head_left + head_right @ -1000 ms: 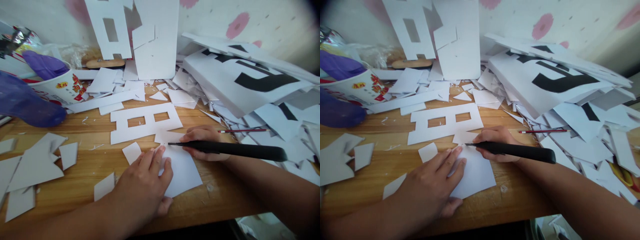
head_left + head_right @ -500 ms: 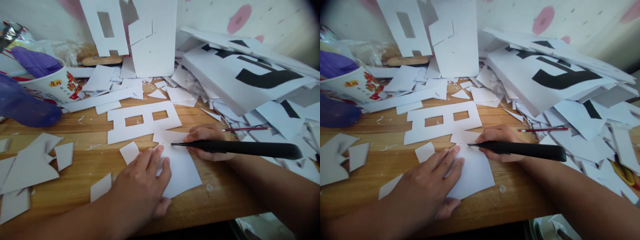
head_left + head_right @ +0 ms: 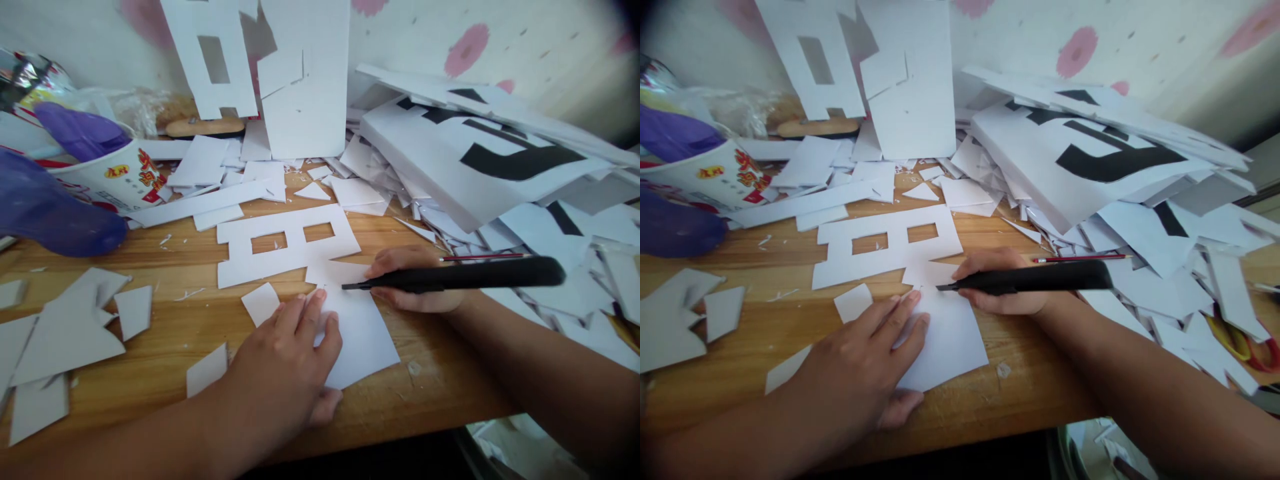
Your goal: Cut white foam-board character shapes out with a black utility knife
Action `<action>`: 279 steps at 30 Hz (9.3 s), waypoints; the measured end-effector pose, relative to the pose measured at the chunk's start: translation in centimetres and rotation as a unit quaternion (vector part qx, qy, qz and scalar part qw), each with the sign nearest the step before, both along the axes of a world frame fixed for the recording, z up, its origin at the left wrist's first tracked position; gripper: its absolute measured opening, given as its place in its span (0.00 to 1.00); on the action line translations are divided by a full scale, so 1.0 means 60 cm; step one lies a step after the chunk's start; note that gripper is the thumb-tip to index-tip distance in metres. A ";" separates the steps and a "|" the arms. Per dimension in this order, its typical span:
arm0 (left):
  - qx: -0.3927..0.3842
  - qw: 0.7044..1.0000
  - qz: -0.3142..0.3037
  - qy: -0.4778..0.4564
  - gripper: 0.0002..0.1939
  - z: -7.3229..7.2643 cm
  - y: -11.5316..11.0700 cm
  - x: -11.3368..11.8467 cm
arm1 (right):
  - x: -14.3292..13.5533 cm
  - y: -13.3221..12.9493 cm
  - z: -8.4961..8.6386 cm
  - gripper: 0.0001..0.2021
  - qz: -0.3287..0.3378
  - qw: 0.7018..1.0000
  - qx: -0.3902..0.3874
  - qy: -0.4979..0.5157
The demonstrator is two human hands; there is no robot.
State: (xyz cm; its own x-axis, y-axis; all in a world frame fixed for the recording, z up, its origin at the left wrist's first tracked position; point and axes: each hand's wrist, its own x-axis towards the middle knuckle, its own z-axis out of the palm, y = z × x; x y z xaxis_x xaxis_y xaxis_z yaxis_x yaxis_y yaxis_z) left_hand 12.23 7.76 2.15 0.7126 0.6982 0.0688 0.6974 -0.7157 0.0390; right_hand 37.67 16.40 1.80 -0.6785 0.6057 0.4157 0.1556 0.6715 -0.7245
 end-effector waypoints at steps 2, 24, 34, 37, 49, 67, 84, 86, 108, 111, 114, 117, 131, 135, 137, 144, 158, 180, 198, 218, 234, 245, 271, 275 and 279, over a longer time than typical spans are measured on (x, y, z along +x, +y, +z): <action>-0.002 1.000 0.000 0.003 0.37 0.002 0.000 0.001 | 0.000 -0.001 0.009 0.10 -0.053 0.997 -0.026 0.040; -0.034 0.998 -0.024 -0.049 0.31 0.005 0.008 -0.018 | -0.084 -0.170 -0.029 0.12 -0.466 0.885 -0.012 -0.005; -0.057 0.996 -0.060 -0.045 0.37 -0.017 0.023 -0.025 | -0.094 -0.167 -0.021 0.09 -0.449 0.894 0.015 -0.009; -0.056 0.995 -0.065 -0.044 0.35 -0.015 0.027 -0.024 | -0.092 -0.166 -0.018 0.10 -0.440 0.898 0.021 -0.012; -0.057 0.998 -0.039 0.002 0.32 -0.009 0.020 -0.008 | -0.089 -0.162 -0.019 0.11 -0.385 0.915 0.101 -0.061; -0.034 0.999 -0.023 0.032 0.33 -0.009 0.011 0.003 | -0.083 -0.193 -0.027 0.13 -0.387 0.907 0.133 -0.094; -0.050 0.998 -0.009 0.039 0.34 -0.008 0.010 0.005 | -0.075 -0.231 -0.027 0.16 -0.379 0.911 0.140 -0.087; -0.047 0.998 -0.009 0.037 0.34 -0.008 0.010 0.005 | -0.076 -0.236 -0.024 0.16 -0.382 0.910 0.135 -0.089; -0.010 1.000 -0.026 -0.008 0.32 -0.021 0.013 0.002 | -0.069 -0.265 -0.013 0.12 -0.485 0.874 -0.001 0.019; -0.007 0.998 -0.058 -0.035 0.32 -0.006 0.022 -0.017 | -0.056 -0.251 0.006 0.13 -0.494 0.841 -0.097 0.197; 0.050 0.991 -0.049 -0.111 0.21 0.025 0.018 -0.060 | -0.042 -0.231 0.026 0.13 -0.415 0.824 -0.202 0.329; 0.092 0.977 -0.004 -0.193 0.11 0.042 -0.017 -0.108 | -0.036 -0.218 0.029 0.14 -0.353 0.826 -0.287 0.333; 0.026 0.989 -0.028 -0.142 0.20 -0.017 -0.128 -0.092 | -0.102 -0.189 0.021 0.17 -0.212 0.769 -0.527 0.293; 0.049 0.990 -0.044 -0.125 0.21 -0.024 -0.125 -0.081 | -0.117 -0.188 0.013 0.14 -0.319 0.783 -0.454 0.281; 0.080 0.989 -0.044 -0.118 0.20 -0.032 -0.124 -0.079 | -0.125 -0.187 0.007 0.14 -0.377 0.794 -0.407 0.248; 0.145 0.982 -0.055 -0.107 0.19 -0.044 -0.119 -0.076 | -0.135 -0.179 -0.004 0.17 -0.416 0.817 -0.351 0.191; 0.135 0.983 -0.034 -0.116 0.18 -0.045 -0.121 -0.074 | -0.137 -0.188 -0.013 0.14 -0.428 0.841 -0.290 0.160; 0.110 0.986 -0.015 -0.125 0.18 -0.045 -0.120 -0.073 | -0.095 -0.184 -0.024 0.12 -0.523 0.774 -0.175 0.310; 0.105 0.985 -0.030 -0.134 0.18 -0.047 -0.122 -0.077 | -0.099 -0.186 -0.021 0.08 -0.510 0.758 -0.185 0.363; 0.120 0.982 -0.029 -0.143 0.16 -0.044 -0.121 -0.073 | -0.082 -0.185 -0.018 0.09 -0.470 0.761 -0.208 0.395; 0.136 0.980 -0.038 -0.142 0.15 -0.045 -0.119 -0.075 | -0.116 -0.182 -0.008 0.10 -0.384 0.898 -0.195 0.091; 0.137 0.979 -0.039 -0.147 0.14 -0.045 -0.117 -0.073 | -0.129 -0.190 0.003 0.11 -0.420 0.877 -0.227 0.050; 0.109 0.983 -0.013 -0.149 0.17 -0.046 -0.121 -0.078 | -0.100 -0.177 -0.002 0.10 -0.422 0.883 -0.198 0.059; 0.104 0.982 -0.007 -0.155 0.17 -0.050 -0.123 -0.079 | -0.090 -0.173 -0.004 0.10 -0.409 0.889 -0.195 0.062; 0.102 0.983 -0.009 -0.151 0.17 -0.048 -0.124 -0.078 | -0.078 -0.167 0.000 0.09 -0.413 0.887 -0.200 0.049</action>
State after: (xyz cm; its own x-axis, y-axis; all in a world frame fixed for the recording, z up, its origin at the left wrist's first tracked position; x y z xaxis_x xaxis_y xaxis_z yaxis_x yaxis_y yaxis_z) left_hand 7.58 0.34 -0.72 0.6503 0.6354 0.4165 0.6630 -0.7423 0.0973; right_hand 32.99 6.40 1.79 0.0932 0.9919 0.0868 0.3981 0.0428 -0.9163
